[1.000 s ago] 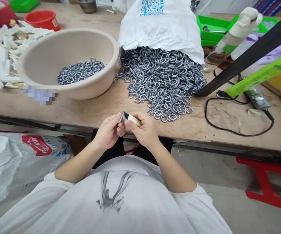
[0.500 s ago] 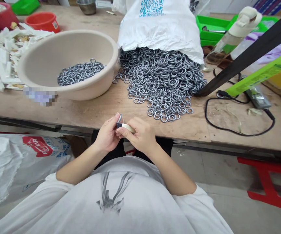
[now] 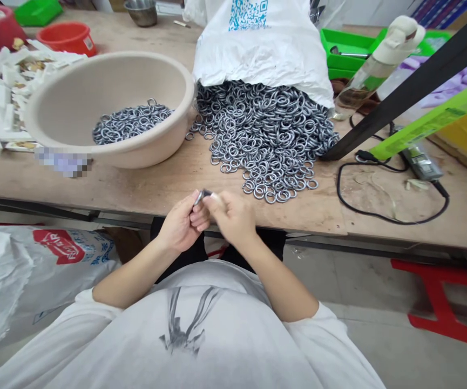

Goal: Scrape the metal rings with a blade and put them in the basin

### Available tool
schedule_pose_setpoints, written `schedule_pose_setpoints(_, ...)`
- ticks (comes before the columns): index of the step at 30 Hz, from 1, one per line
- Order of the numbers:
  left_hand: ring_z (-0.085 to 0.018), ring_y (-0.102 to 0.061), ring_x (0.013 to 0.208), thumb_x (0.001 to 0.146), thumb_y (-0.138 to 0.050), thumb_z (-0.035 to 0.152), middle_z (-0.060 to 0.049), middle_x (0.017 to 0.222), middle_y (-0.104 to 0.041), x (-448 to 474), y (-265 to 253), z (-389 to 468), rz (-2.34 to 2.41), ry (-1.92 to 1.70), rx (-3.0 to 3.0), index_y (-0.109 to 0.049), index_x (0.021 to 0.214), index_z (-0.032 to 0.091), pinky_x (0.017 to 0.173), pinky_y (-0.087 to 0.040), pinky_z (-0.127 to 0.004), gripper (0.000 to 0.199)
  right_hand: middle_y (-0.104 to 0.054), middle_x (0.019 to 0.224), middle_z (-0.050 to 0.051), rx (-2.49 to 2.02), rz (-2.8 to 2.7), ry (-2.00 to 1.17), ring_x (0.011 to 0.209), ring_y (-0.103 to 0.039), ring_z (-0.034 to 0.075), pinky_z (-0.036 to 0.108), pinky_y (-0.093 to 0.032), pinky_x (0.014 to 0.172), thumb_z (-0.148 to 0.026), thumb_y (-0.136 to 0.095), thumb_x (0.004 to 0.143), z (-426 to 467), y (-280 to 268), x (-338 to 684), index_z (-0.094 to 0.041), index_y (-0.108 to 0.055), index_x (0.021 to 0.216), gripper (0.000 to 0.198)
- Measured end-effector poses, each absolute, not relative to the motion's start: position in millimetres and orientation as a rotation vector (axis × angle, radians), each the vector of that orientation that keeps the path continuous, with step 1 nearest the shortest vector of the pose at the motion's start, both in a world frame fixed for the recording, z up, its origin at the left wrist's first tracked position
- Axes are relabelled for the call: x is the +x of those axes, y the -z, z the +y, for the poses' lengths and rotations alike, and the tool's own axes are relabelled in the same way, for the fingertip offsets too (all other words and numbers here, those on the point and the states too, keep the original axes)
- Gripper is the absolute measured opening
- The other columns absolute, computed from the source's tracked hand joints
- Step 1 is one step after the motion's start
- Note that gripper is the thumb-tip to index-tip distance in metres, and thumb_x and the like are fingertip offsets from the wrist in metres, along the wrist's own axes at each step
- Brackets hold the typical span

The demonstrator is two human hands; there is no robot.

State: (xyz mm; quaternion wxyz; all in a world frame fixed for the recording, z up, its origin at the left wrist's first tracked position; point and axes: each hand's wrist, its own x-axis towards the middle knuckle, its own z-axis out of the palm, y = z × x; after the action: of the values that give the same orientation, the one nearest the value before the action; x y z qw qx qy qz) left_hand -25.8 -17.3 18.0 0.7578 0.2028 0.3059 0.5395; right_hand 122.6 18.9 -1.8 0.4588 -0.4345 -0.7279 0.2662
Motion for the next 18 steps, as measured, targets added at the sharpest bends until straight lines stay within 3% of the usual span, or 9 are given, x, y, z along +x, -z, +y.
schedule_pose_setpoints(3, -0.004, -0.024, 0.044, 0.083, -0.074, 0.049, 0.006, 0.052, -0.027, -25.9, -16.5, -23.1, 0.645, -1.135, 0.522, -0.038, 0.065, 0.014, 0.043, -0.027, -0.017, 0.054, -0.036, 0.060, -0.004, -1.151, -1.553, -0.679, 0.056, -0.034, 0.014, 0.029, -0.026, 0.054, -0.061, -0.058, 0.101, 26.7, 1.7, 128.3, -0.019, -0.045, 0.069, 0.054)
schedule_pose_setpoints(5, -0.003, -0.024, 0.044, 0.080, -0.076, 0.050, 0.006, 0.052, -0.027, -24.7, -13.2, -24.9, 0.671, -1.139, 0.512, -0.037, 0.065, 0.014, 0.043, -0.026, -0.017, 0.055, -0.047, 0.069, -0.002, -0.986, -1.596, -0.843, 0.061, -0.042, 0.014, 0.027, -0.031, 0.055, -0.057, -0.066, 0.097, 21.9, -2.1, 124.8, -0.019, -0.057, 0.083, 0.041)
schedule_pose_setpoints(7, -0.003, -0.023, 0.044, 0.075, -0.079, 0.051, 0.006, 0.051, -0.026, -22.6, -9.5, -25.3, 0.693, -1.161, 0.513, -0.038, 0.067, 0.015, 0.043, -0.025, -0.016, 0.056, -0.055, 0.079, -0.001, -0.853, -1.661, -1.048, 0.066, -0.049, 0.015, 0.026, -0.038, 0.059, -0.052, -0.080, 0.086, 12.8, -6.8, 116.8, -0.019, -0.061, 0.100, 0.041)
schedule_pose_setpoints(10, -0.003, -0.024, 0.044, 0.073, -0.080, 0.054, 0.006, 0.050, -0.029, -20.8, -7.3, -26.5, 0.705, -1.135, 0.557, -0.040, 0.067, 0.014, 0.043, -0.026, -0.017, 0.057, -0.053, 0.072, -0.002, -0.880, -1.600, -1.144, 0.061, -0.048, 0.015, 0.026, -0.038, 0.055, -0.055, -0.075, 0.089, 7.6, -10.6, 107.6, -0.019, -0.060, 0.088, 0.040)
schedule_pose_setpoints(13, -0.003, -0.026, 0.043, 0.077, -0.078, 0.053, 0.005, 0.050, -0.032, -23.6, -9.9, -27.8, 0.706, -1.100, 0.578, -0.042, 0.064, 0.014, 0.044, -0.029, -0.018, 0.055, -0.049, 0.065, -0.002, -0.929, -1.686, -1.023, 0.059, -0.045, 0.015, 0.027, -0.034, 0.055, -0.054, -0.067, 0.095, 25.9, -10.4, 110.2, -0.018, -0.060, 0.076, 0.042)
schedule_pose_setpoints(15, -0.004, -0.031, 0.044, 0.078, -0.077, 0.053, 0.004, 0.051, -0.036, -27.4, -11.9, -27.3, 0.707, -1.113, 0.584, -0.045, 0.064, 0.013, 0.045, -0.033, -0.019, 0.053, -0.053, 0.069, 0.000, -1.047, -1.874, -0.815, 0.066, -0.050, 0.018, 0.029, -0.035, 0.060, -0.038, -0.069, 0.095, 47.4, -11.0, 115.3, -0.017, -0.065, 0.079, 0.027)
schedule_pose_setpoints(17, -0.005, -0.038, 0.045, 0.078, -0.078, 0.052, 0.003, 0.053, -0.043, -31.2, -12.5, -25.7, 0.712, -1.133, 0.587, -0.052, 0.067, 0.011, 0.046, -0.037, -0.019, 0.050, -0.062, 0.087, 0.004, -1.306, -2.091, -0.507, 0.082, -0.058, 0.024, 0.031, -0.037, 0.068, -0.021, -0.075, 0.092, 68.8, -13.5, 118.5, -0.017, -0.072, 0.094, 0.005)
schedule_pose_setpoints(18, -0.005, -0.041, 0.046, 0.078, -0.078, 0.052, 0.002, 0.055, -0.046, -32.9, -12.1, -24.8, 0.713, -1.139, 0.580, -0.055, 0.069, 0.010, 0.048, -0.040, -0.019, 0.048, -0.063, 0.097, 0.007, -1.464, -2.179, -0.353, 0.085, -0.059, 0.026, 0.033, -0.037, 0.068, -0.021, -0.076, 0.093, 77.5, -15.3, 118.6, -0.019, -0.073, 0.107, 0.015)
